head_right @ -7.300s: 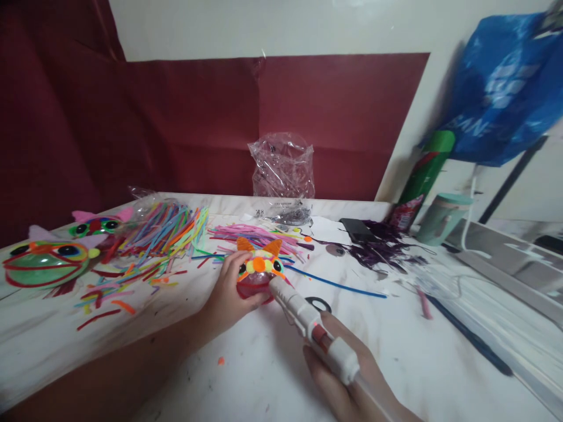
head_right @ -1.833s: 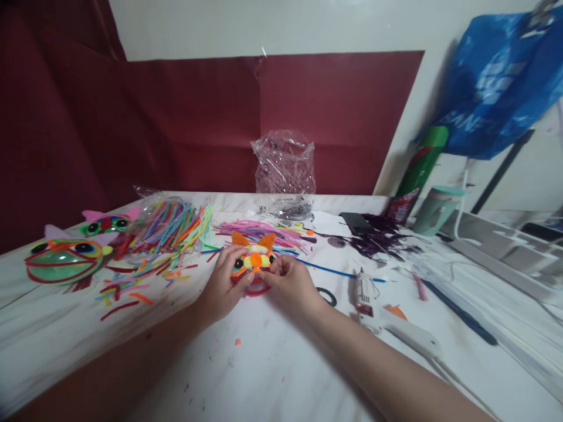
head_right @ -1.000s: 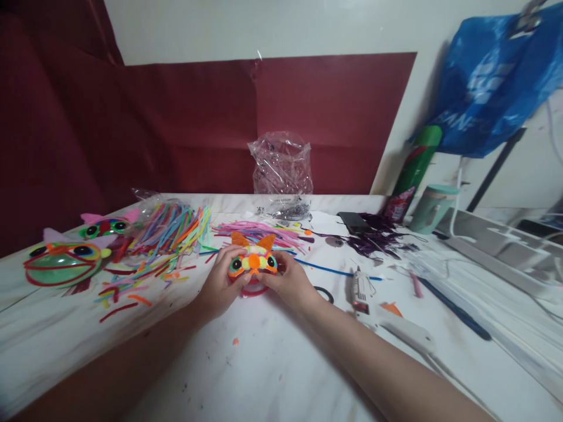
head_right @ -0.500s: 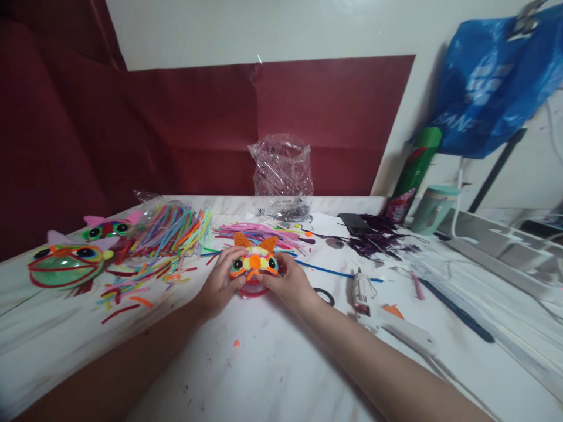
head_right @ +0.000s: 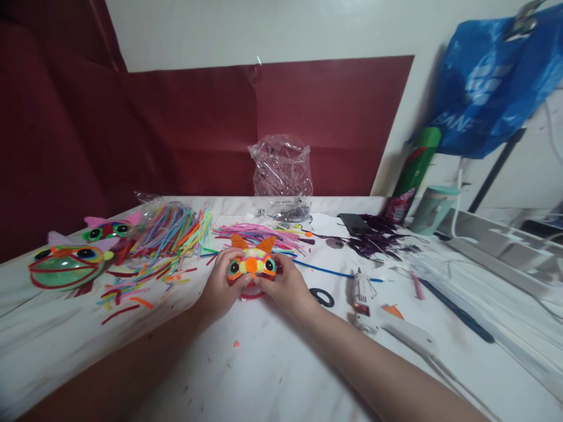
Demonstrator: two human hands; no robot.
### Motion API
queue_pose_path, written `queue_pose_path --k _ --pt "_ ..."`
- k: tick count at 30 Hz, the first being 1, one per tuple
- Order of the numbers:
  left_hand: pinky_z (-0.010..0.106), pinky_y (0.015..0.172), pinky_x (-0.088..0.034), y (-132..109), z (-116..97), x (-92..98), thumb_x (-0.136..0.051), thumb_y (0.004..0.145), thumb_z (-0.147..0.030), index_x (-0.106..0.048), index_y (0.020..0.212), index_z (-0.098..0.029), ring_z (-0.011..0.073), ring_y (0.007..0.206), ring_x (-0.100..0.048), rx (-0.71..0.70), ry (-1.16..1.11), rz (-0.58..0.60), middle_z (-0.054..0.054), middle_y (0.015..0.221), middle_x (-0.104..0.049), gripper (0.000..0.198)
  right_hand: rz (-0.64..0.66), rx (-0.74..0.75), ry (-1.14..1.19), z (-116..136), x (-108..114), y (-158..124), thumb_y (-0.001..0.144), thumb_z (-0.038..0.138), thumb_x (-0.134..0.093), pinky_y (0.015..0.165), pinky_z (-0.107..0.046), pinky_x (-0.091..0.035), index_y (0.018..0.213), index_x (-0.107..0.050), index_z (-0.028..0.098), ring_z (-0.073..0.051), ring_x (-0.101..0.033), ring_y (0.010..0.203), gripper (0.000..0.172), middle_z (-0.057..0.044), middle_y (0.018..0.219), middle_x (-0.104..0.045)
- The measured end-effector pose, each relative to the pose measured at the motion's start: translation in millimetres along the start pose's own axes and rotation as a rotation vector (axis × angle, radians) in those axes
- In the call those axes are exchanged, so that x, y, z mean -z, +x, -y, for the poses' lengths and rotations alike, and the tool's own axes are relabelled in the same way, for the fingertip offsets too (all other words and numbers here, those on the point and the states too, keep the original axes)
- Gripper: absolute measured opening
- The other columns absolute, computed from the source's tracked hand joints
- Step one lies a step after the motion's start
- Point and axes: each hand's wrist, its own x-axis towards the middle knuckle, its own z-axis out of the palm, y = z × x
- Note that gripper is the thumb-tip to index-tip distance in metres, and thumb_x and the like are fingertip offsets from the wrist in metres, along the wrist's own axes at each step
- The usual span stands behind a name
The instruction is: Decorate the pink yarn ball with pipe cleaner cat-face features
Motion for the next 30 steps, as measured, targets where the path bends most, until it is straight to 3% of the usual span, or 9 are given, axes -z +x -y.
queue_pose_path --k 7,16,22,30 --pt "0.041 0.097 -0.039 3 -6 -3.1 -0.057 0.072 -0.018 -0.051 0.099 -0.021 0.0231 0.108 -0.05 0.033 -0.025 -0.027 0.007 0.107 -0.051 0.028 0.001 0.027 0.014 1 0 -1 0.058 0.035 -0.074 0.078 -0.037 -0.047 0.103 -0.057 0.018 -0.024 -0.06 0.09 0.051 -0.007 0.097 -0.066" --pt "0.039 0.095 -0.041 5 -3 -0.9 -0.056 0.071 -0.019 -0.051 0.098 -0.021 0.0221 0.104 -0.051 0.083 -0.039 -0.031 0.005 0.103 -0.053 0.027 0.054 -0.02 0.068 7 6 -1 0.071 0.036 -0.064 0.077 -0.036 -0.049 0.103 -0.061 0.019 -0.023 -0.062 0.091 0.036 -0.006 0.098 -0.068" --pt "0.04 0.095 -0.04 5 -2 -1.2 -0.057 0.073 -0.019 -0.051 0.099 -0.021 0.022 0.105 -0.051 0.079 -0.04 -0.028 0.005 0.104 -0.053 0.027 -0.008 0.054 0.02 1 -3 -2 0.064 0.037 -0.072 0.082 -0.038 -0.048 0.106 -0.057 0.017 -0.024 -0.061 0.094 0.049 -0.009 0.104 -0.066" --pt "0.039 0.096 -0.041 7 -4 -0.3 -0.058 0.073 -0.021 -0.052 0.098 -0.022 0.0222 0.105 -0.052 0.075 -0.05 -0.011 0.006 0.104 -0.053 0.026 -0.017 0.079 -0.05 -7 -1 1 0.066 0.035 -0.072 0.078 -0.039 -0.049 0.107 -0.058 0.017 -0.025 -0.061 0.09 0.047 -0.009 0.1 -0.067"
